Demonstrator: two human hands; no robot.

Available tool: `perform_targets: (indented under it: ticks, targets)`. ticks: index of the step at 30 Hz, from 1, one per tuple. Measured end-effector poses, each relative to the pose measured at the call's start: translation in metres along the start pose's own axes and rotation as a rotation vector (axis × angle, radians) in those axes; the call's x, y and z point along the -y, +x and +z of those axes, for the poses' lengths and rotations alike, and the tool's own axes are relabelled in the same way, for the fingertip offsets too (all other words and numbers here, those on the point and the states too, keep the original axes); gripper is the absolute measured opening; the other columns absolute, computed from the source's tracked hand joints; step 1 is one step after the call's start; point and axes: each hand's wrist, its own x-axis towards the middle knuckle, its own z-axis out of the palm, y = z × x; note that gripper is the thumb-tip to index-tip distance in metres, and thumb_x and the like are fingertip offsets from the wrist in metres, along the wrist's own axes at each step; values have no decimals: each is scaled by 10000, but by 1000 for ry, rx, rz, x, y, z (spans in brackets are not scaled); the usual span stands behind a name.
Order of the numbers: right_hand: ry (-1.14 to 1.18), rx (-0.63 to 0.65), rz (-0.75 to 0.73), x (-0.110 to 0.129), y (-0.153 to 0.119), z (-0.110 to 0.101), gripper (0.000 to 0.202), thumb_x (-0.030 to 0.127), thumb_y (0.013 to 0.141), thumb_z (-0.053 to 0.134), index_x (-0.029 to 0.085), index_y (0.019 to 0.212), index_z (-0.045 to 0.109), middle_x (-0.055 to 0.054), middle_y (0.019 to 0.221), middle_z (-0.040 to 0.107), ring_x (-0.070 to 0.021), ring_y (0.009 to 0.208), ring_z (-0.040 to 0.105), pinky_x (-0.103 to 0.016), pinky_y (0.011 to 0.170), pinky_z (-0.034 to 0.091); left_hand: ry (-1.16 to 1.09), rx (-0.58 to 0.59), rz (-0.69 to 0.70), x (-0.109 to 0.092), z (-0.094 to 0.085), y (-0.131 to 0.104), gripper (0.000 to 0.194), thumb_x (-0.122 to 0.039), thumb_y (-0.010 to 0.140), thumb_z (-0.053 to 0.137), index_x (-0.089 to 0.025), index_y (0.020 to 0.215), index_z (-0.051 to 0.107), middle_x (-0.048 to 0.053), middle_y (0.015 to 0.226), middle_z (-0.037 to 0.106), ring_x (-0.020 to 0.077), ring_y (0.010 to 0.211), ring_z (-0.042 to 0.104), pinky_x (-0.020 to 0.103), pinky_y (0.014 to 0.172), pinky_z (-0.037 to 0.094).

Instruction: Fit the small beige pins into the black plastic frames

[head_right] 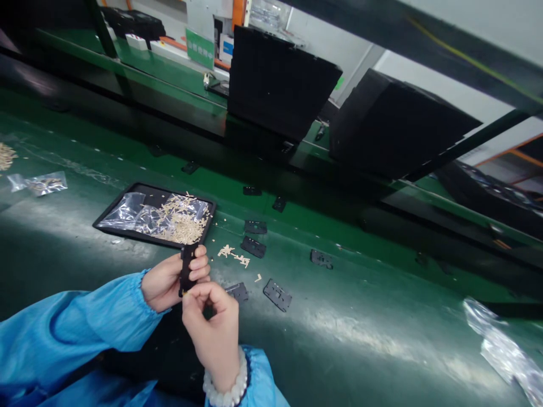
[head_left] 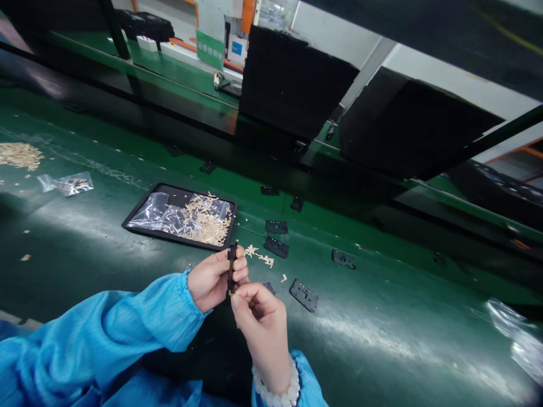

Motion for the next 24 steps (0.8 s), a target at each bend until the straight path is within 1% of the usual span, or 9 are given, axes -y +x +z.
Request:
perform_targets:
  ticks: [6,13,18,24]
  targets:
    - [-134,-62,-99,-1,-2,1,115,183,743,526,163,630,539,46,525,427,-89,509,394,-214,508,359,-9,-8,-19,1,-4,-2,111,-25,693,646,-111,721,582,-36,554,500,52,464,474,160,469,432]
    - [-185,-68,-150,0,-3,0,115,163,748,527,168,633,543,48,532,433,-88,512,403,-206,503,365,-12,-10,-17,1,-3,-1,121,-25,689,654,-110,728,576,-36,561,493,52,467,477,161,473,429]
    - [-193,-64,-146,1,-5,0,121,151,747,534,170,629,548,44,538,450,-88,510,409,-209,505,369,-3,-28,-18,1,-4,-2,116,-49,704,651,-116,735,563,-37,572,479,54,476,470,169,481,430]
    - [-186,-112,-145,-1,-4,-1,116,170,751,539,174,636,546,51,520,421,-89,495,407,-214,499,367,5,-46,-14,1,-3,-2,141,-23,686,645,-120,730,552,-41,566,467,50,459,458,154,447,409]
